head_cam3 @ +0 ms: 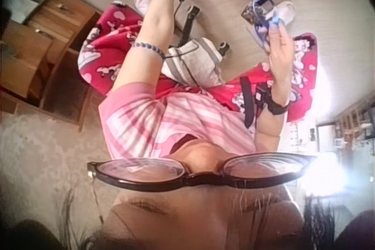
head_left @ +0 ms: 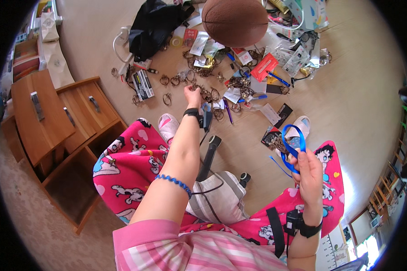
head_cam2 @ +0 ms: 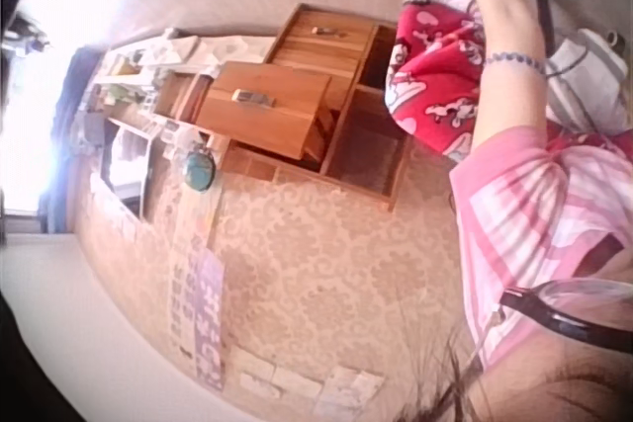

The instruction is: The person sits on the floor and assembles keychains by attaching small metal rings to a blue strap. They pick up rings from the floor, link them together, and connect them to the strap repeatedly.

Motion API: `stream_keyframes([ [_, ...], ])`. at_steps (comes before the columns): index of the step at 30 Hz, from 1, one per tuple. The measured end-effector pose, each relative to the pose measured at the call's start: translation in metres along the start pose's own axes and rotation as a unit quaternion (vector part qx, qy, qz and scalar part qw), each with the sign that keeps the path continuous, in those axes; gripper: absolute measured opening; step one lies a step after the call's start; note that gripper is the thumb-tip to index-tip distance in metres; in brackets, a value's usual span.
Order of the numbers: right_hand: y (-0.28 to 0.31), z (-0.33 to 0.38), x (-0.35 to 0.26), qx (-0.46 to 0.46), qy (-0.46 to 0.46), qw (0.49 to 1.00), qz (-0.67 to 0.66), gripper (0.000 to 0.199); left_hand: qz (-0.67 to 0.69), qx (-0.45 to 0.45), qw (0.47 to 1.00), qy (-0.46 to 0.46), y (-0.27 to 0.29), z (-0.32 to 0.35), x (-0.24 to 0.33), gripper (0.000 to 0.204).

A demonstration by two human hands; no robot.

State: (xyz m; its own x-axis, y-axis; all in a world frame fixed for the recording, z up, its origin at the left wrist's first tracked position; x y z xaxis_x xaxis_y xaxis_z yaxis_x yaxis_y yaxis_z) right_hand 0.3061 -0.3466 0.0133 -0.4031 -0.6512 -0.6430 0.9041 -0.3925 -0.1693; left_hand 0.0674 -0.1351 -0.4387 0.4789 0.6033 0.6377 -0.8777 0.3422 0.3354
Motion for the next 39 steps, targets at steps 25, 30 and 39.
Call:
stream_keyframes([
  [25, -0.063, 0.034, -0.003, 0.028, 0.322, 0.860, 0.396, 0.023, 0.207, -0.502, 0.826, -0.154, 0.109, 0.349, 0.261, 0.042],
  [30, -0.071, 0.016, 0.001, 0.034, 0.222, 0.827, 0.516, 0.019, 0.156, -0.524, 0.826, -0.141, 0.106, 0.345, 0.259, 0.045],
  [39, -0.071, 0.002, 0.007, -0.026, 0.210, 0.830, 0.517, 0.015, 0.012, -0.590, 0.787, -0.182, 0.113, 0.339, 0.265, 0.044],
])
Point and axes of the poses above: each hand's wrist, its own z-axis away from the middle knuckle, its own y-axis out of the back of the hand, x = y × z, the point moved 1 cm from there along -z, towards the middle knuckle, and after that the axes turned 15 degrees about -x, right-handed, at the moved point
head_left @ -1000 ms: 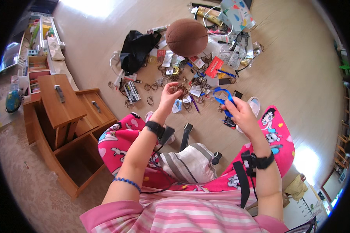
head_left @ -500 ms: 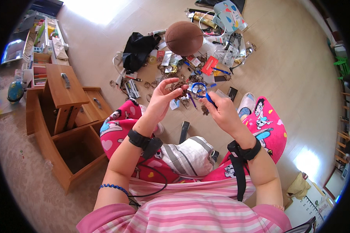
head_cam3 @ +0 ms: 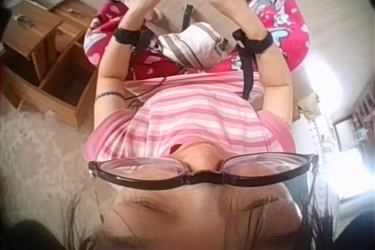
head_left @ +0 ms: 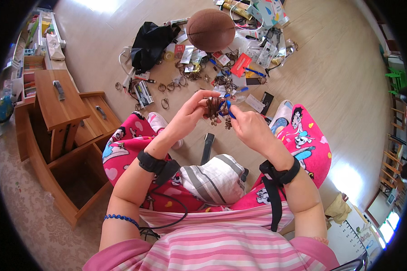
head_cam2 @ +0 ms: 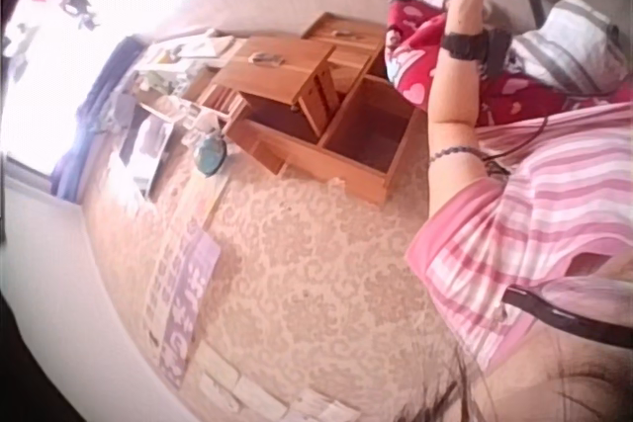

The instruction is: The person sits on the floor and assembles keychains by attaching small metal rings to a blue strap. They pick up rings from the floor, link them together, and connect them to the strap repeatedly.

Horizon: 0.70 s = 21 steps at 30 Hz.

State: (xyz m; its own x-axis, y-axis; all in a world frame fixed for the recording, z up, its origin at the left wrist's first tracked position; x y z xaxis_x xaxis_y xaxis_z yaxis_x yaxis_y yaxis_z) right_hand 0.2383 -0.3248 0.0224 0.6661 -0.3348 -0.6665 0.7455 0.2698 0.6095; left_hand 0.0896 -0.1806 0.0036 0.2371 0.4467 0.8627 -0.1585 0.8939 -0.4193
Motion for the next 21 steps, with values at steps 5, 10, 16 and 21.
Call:
stream_keyframes([
  [5, -0.008, -0.004, 0.008, 0.001, 0.019, 0.980, -0.198, 0.016, 0.033, -0.020, 0.999, -0.022, -0.004, 0.000, -0.001, 0.043],
  [10, -0.026, -0.012, 0.004, 0.069, 0.045, 0.908, -0.411, 0.017, 0.036, 0.025, 0.999, 0.006, -0.004, -0.005, -0.003, 0.045],
  [16, -0.019, -0.007, -0.001, 0.112, -0.002, 0.879, -0.464, 0.018, 0.050, 0.042, 0.998, -0.022, -0.002, -0.008, -0.006, 0.042],
  [21, -0.014, -0.007, -0.008, 0.076, -0.025, 0.850, -0.521, 0.016, 0.026, 0.052, 0.998, -0.015, 0.000, -0.006, -0.009, 0.041],
])
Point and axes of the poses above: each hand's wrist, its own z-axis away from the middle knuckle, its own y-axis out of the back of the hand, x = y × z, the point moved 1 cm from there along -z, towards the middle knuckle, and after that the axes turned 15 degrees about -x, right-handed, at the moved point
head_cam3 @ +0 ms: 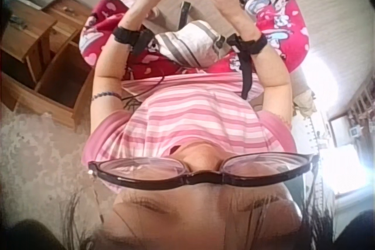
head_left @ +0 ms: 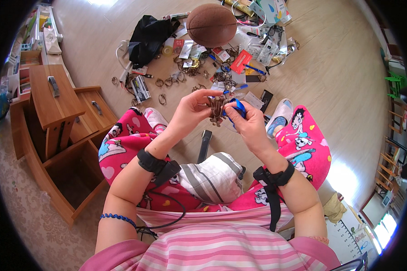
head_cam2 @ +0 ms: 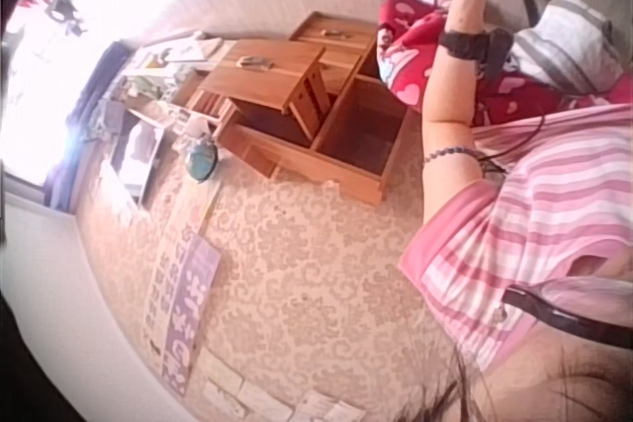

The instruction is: The person sits on the floor and assembles keychains by attaching small metal rings to a blue strap. They pick up rings from the floor, link them together, and connect them to the strap repeatedly.

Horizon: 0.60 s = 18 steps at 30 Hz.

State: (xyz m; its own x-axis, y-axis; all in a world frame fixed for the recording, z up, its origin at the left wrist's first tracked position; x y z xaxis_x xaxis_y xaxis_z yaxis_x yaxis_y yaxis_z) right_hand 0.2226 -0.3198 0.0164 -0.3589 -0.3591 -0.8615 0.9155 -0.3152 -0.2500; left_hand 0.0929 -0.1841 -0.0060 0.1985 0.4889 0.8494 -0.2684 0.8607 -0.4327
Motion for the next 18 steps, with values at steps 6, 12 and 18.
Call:
stream_keyframes([
  [6, -0.007, 0.001, 0.002, 0.008, 0.004, 1.000, 0.024, 0.015, 0.023, 0.008, 0.999, -0.025, -0.003, 0.000, -0.006, 0.040],
  [12, -0.005, 0.000, 0.005, 0.007, 0.003, 0.997, 0.076, 0.016, 0.029, 0.000, 1.000, 0.001, -0.001, 0.000, -0.001, 0.040],
  [18, -0.004, -0.001, 0.011, 0.039, 0.018, 0.991, 0.126, 0.015, -0.026, -0.019, 0.999, -0.018, -0.011, 0.002, 0.001, 0.043],
])
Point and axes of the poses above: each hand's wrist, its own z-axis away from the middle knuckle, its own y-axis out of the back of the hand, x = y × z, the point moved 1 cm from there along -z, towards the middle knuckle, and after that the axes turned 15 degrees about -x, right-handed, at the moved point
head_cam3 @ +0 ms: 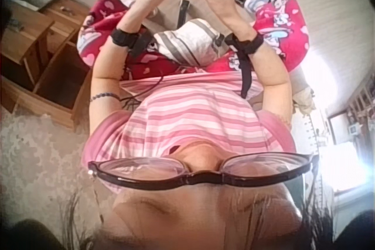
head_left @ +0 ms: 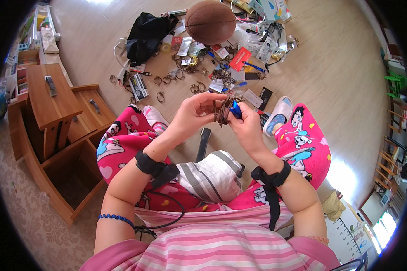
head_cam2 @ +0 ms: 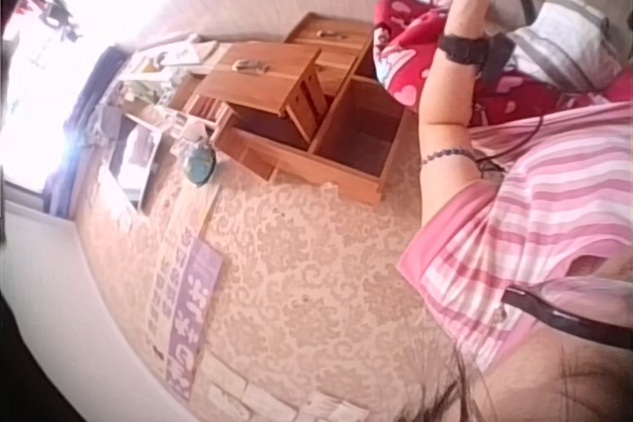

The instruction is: The person sits on the floor and assembles keychains by attaching small metal rings to a blue strap. They pick up rings from the floor, link them together, and connect them to the strap repeatedly.

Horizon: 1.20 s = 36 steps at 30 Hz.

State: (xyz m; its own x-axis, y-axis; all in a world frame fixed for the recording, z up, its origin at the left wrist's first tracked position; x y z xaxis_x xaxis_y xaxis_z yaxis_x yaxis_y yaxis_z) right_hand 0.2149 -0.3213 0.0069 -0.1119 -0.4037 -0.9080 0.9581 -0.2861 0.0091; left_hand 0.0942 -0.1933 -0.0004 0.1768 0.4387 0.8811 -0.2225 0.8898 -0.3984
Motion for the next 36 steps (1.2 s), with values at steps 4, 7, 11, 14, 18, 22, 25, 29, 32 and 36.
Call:
stream_keyframes([
  [4, 0.002, -0.006, 0.011, -0.058, -0.044, 0.992, -0.106, 0.015, -0.155, 0.036, 0.987, -0.015, 0.001, 0.000, -0.001, 0.049],
  [7, 0.003, -0.009, 0.022, -0.075, -0.026, 0.990, -0.116, 0.019, -0.286, 0.073, 0.956, -0.002, 0.009, 0.000, -0.001, 0.052],
  [11, 0.005, -0.011, 0.037, -0.047, 0.005, 0.995, 0.091, 0.029, -0.472, 0.082, 0.875, -0.061, 0.012, 0.000, 0.003, 0.047],
  [14, 0.011, -0.009, 0.042, -0.063, -0.031, 0.986, 0.152, 0.032, -0.493, 0.061, 0.863, -0.089, 0.012, -0.001, 0.006, 0.045],
  [18, 0.017, -0.006, 0.038, -0.052, -0.032, 0.980, 0.188, 0.038, -0.468, 0.051, 0.878, -0.088, 0.015, 0.000, 0.014, 0.042],
  [22, 0.018, -0.006, 0.032, -0.045, 0.002, 0.978, 0.204, 0.044, -0.466, 0.039, 0.883, -0.047, 0.014, 0.001, 0.016, 0.039],
  [25, 0.017, -0.007, 0.032, -0.051, -0.014, 0.981, 0.186, 0.044, -0.486, 0.053, 0.870, -0.067, 0.011, 0.003, 0.015, 0.037],
  [29, 0.017, -0.009, 0.033, -0.040, 0.012, 0.979, 0.202, 0.042, -0.420, 0.086, 0.902, -0.042, 0.014, 0.002, 0.013, 0.034],
  [32, 0.015, -0.011, 0.029, -0.050, 0.027, 0.985, 0.164, 0.038, -0.384, 0.084, 0.918, -0.056, 0.014, 0.001, 0.013, 0.034],
  [36, 0.011, -0.013, 0.016, -0.068, 0.055, 0.994, 0.067, 0.031, -0.379, 0.060, 0.922, -0.049, 0.011, 0.000, 0.014, 0.039],
])
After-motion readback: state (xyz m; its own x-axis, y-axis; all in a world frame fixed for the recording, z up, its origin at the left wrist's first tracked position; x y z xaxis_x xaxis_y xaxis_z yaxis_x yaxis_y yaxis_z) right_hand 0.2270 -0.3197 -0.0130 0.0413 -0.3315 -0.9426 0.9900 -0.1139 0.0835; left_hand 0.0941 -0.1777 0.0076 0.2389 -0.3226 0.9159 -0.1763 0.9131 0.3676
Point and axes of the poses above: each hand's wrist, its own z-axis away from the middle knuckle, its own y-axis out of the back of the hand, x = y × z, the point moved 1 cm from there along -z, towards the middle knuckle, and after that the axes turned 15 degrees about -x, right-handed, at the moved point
